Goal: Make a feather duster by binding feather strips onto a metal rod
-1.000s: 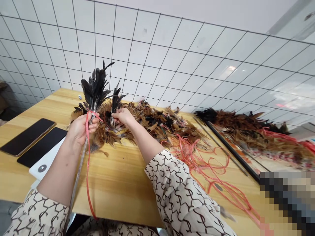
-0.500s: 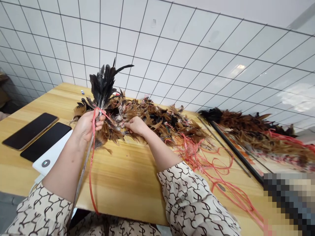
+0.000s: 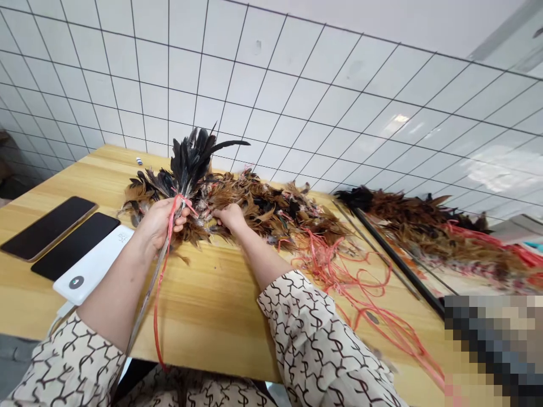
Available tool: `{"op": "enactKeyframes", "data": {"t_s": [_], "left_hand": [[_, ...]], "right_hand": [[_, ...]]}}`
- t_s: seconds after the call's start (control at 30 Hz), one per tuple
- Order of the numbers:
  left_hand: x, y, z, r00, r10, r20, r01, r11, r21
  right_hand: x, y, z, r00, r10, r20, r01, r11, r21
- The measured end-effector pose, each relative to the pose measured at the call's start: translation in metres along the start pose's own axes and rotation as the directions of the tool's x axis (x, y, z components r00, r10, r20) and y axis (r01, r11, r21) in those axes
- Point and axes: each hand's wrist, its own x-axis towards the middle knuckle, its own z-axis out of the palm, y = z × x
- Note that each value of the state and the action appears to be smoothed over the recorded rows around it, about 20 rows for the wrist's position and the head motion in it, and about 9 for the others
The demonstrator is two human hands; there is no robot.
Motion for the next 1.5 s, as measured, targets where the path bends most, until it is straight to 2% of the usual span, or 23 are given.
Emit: {"op": "enactKeyframes", "data": {"t_s": [0.17,0.33,0.4,0.47,0.53,0.6,0.7,0.83,1.1,1.3,1.5], "left_hand": [[0.002,-0.003,0.001,1.0,0.002,-0.019,-0.001,0.999,0.041],[0.003,-0.006,0.001,0.999,0.012,-0.047,-0.009,0.998,0.062],[0.004,-0.007,0.001,0.999,0.01,-0.052,-0.007,0.998,0.066],[0.004,-0.008,0.002,0.999,0.011,-0.041,-0.008,0.997,0.078],[0.004,-0.01,0.002,0.999,0.011,-0.032,-0.008,0.996,0.092],[0.004,-0.012,0.002,0.999,0.013,-0.032,-0.01,0.995,0.096],[0.005,-0.015,0.002,0.999,0.03,-0.015,-0.029,0.996,0.085],[0.004,-0.016,0.003,0.999,0.039,-0.007,-0.038,0.997,0.07],[0.003,-0.017,0.004,0.998,0.049,0.025,-0.051,0.994,0.092],[0.004,-0.019,0.004,0.996,0.081,0.03,-0.084,0.989,0.119],[0.001,-0.021,0.008,0.99,0.139,0.021,-0.14,0.972,0.189]], "right_hand": [[-0.011,-0.004,-0.014,0.994,0.09,0.053,-0.103,0.935,0.338],[-0.021,-0.01,-0.029,0.997,0.068,0.031,-0.074,0.818,0.57],[-0.029,-0.016,-0.031,1.0,0.026,0.003,-0.022,0.762,0.648],[-0.039,-0.024,-0.029,0.997,-0.071,-0.021,0.064,0.682,0.729],[-0.049,-0.032,-0.023,0.981,-0.189,-0.051,0.156,0.596,0.788],[-0.056,-0.039,-0.015,0.961,-0.265,-0.082,0.222,0.556,0.801],[-0.06,-0.046,-0.004,0.947,-0.302,-0.109,0.27,0.565,0.779],[-0.061,-0.05,0.003,0.947,-0.29,-0.142,0.296,0.607,0.738],[-0.065,-0.05,0.011,0.958,-0.262,-0.114,0.249,0.572,0.781],[-0.066,-0.05,0.012,0.953,-0.277,-0.126,0.265,0.555,0.789],[-0.067,-0.049,0.013,0.962,-0.243,-0.121,0.245,0.584,0.774]]}}
